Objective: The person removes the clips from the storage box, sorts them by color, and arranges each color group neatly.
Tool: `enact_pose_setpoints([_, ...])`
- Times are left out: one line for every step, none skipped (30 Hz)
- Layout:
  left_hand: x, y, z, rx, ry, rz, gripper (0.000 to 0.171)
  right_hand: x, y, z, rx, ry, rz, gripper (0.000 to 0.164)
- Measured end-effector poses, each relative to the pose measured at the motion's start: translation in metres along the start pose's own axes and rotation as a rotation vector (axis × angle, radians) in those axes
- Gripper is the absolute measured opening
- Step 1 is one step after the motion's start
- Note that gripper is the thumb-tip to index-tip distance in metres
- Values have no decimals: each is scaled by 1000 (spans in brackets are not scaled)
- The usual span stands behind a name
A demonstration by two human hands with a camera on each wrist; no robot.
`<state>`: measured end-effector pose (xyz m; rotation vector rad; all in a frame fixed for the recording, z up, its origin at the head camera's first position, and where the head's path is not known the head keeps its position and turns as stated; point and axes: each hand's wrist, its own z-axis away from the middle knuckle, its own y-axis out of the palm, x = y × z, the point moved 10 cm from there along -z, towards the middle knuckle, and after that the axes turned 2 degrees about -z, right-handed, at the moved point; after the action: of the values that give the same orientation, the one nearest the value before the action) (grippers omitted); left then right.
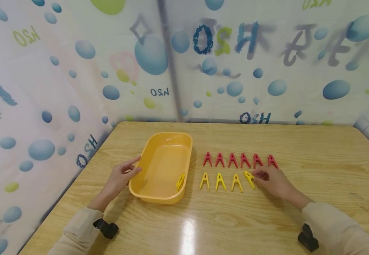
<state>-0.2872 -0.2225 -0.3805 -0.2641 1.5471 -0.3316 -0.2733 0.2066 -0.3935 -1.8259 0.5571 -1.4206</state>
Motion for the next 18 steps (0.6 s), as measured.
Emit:
enact_pose_setpoints([0, 0, 0, -1, -1, -1, 44, 0, 0, 1, -3, 0, -3, 15])
enact_pose_setpoints([0, 0, 0, -1, -1, -2, 44, 1, 0, 2, -8, -2, -7, 14])
enact_pose_setpoints([0, 0, 0, -1, 0, -3, 44, 2, 0, 3, -11, -8, -12, 13])
enact_pose_setpoints([0, 0, 0, 0, 0, -4, 44, 3, 0, 4, -14, -10, -15, 13])
enact_pose_setpoints([0, 0, 0, 0, 2, -5, 44, 3, 0, 5, -16, -13, -20, 13])
enact_pose_setpoints([0, 0, 0, 2, 4, -6, 44, 4, 0, 6, -18, -14, -25, 13])
enact_pose_setpoints([0, 0, 0, 4, 4, -6, 44, 4, 0, 6, -17, -14, -26, 13])
enact_pose_setpoints([0, 0, 0, 5, 5, -4, 44, 4, 0, 7, -17, -13, -27, 14])
enact_pose_setpoints([0, 0, 0, 7, 6, -3, 45, 4, 0, 7, -16, -8, -30, 14])
enact_pose_setpoints([0, 0, 0, 8, 7, -2, 45, 4, 1, 7, -15, 1, -33, 15])
enact_pose_setpoints([0, 0, 0, 10, 7, 0, 45, 3, 1, 8, -14, 5, -36, 16])
enact_pose_setpoints([0, 0, 0, 15, 7, 3, 45, 3, 2, 8, -13, 9, -38, 17])
enact_pose_setpoints([0, 1, 0, 19, 7, 6, 46, 3, 2, 9, -12, 12, -41, 18])
enact_pose_setpoints([0, 1, 0, 22, 6, 10, 46, 3, 3, 9, -14, 15, -48, 19])
enact_pose_setpoints([0, 1, 0, 26, 5, 12, 46, 2, 3, 9, -14, 17, -53, 19])
enact_pose_setpoints([0, 1, 0, 30, 3, 14, 46, 3, 3, 10, -15, 17, -56, 20])
enact_pose_setpoints([1, 1, 0, 33, 0, 18, 46, 3, 3, 10, -15, 16, -59, 20])
enact_pose_setpoints([2, 1, -1, 36, -2, 21, 46, 3, 3, 10, -16, 18, -61, 20])
